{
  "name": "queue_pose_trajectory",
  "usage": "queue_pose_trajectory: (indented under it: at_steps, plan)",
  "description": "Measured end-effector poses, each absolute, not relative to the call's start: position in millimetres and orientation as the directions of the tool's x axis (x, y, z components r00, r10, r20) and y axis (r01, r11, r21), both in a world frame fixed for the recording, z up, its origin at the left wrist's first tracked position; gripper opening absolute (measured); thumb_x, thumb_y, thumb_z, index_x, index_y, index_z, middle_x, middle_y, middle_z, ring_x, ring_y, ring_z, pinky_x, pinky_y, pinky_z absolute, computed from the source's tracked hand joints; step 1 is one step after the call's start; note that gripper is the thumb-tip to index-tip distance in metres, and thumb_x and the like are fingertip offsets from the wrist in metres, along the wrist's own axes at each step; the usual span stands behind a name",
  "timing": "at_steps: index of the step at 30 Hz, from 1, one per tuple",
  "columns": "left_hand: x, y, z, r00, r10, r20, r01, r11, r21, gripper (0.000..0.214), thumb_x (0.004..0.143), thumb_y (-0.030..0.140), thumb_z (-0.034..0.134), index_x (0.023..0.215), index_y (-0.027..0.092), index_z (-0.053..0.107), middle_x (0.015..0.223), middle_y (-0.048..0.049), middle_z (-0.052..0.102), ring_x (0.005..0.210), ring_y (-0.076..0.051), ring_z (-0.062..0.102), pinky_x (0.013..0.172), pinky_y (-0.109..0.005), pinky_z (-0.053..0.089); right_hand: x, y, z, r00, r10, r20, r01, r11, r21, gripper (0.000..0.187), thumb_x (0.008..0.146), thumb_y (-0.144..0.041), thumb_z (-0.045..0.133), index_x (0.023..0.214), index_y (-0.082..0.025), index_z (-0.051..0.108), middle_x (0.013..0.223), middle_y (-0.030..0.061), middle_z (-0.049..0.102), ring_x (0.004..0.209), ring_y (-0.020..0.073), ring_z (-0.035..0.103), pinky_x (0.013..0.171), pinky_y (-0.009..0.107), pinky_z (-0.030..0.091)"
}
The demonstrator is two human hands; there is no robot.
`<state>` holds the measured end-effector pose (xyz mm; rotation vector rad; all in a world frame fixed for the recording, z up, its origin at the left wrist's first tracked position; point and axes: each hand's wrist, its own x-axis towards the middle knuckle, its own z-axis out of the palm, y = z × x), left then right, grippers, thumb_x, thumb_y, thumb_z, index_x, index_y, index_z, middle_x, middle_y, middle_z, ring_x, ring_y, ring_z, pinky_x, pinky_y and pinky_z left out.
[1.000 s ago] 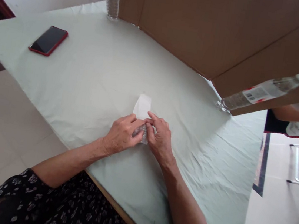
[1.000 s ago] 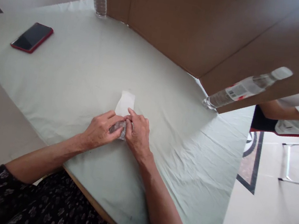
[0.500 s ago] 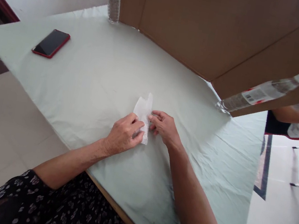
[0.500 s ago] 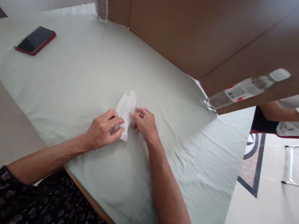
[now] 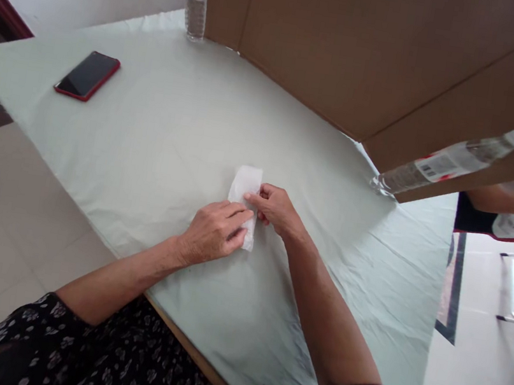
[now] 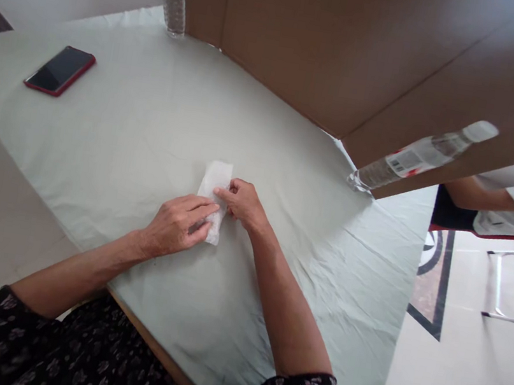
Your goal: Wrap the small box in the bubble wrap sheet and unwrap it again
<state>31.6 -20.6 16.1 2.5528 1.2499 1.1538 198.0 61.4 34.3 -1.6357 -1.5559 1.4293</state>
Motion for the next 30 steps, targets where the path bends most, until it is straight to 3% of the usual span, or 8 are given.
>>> queue_pose_trajectory:
  at_steps: [8,13,18,24,30]
  plan:
    - [30,-20,13,0.36,0.739,0.569,0.611,-0.648,0.455,0.024,0.091,0.016,0.055,0.113,0.014,0.064,0.104,-0.0114,0.074,0.097,-0.024,0.07,0.085,-0.038,0.059,197,58,29,-0.179,0.968,-0.175,0.399,-0.091,-0.912,0.03,0.07,-0.045,0.066,0.063,-0.021,0.051,0.06,-0.0056,0.042,0.058,0.0093,0.034,0.051,0.024,0.027]
    - [30,-21,12,0.368,0.743,0.559,0.609,-0.647,0.459,0.023,0.092,0.016,0.054,0.112,0.015,0.064,0.106,-0.0116,0.073,0.099,-0.024,0.069,0.088,-0.038,0.058,192,61,29,-0.203,0.962,-0.184,0.336,-0.108,-0.936,0.028,0.067,-0.044,0.071,0.065,-0.019,0.059,0.062,-0.0039,0.049,0.06,0.0109,0.04,0.053,0.025,0.031]
    - [29,-21,10,0.351,0.747,0.564,0.598,-0.643,0.479,0.023,0.092,0.017,0.055,0.112,0.016,0.065,0.109,-0.0121,0.072,0.1,-0.024,0.069,0.089,-0.038,0.058,186,57,27,-0.165,0.969,-0.183,0.116,-0.165,-0.979,0.026,0.063,-0.041,0.074,0.071,-0.019,0.063,0.066,-0.0036,0.057,0.063,0.0119,0.048,0.06,0.026,0.04]
    - [29,-20,9,0.334,0.765,0.551,0.567,-0.629,0.531,0.025,0.092,0.018,0.055,0.115,0.016,0.065,0.109,-0.0115,0.072,0.101,-0.023,0.068,0.09,-0.038,0.058,183,47,23,-0.201,0.948,-0.247,-0.176,-0.283,-0.943,0.042,0.059,-0.043,0.084,0.088,-0.019,0.064,0.079,-0.002,0.067,0.072,0.014,0.06,0.072,0.028,0.05]
    - [30,-22,8,0.282,0.801,0.529,0.626,-0.571,0.531,0.023,0.091,0.022,0.057,0.11,0.018,0.069,0.105,-0.0092,0.066,0.09,-0.019,0.065,0.082,-0.033,0.056,178,38,27,-0.207,0.954,-0.216,-0.226,-0.261,-0.939,0.044,0.061,-0.045,0.086,0.09,-0.02,0.065,0.081,-0.0013,0.069,0.074,0.0146,0.063,0.074,0.029,0.052]
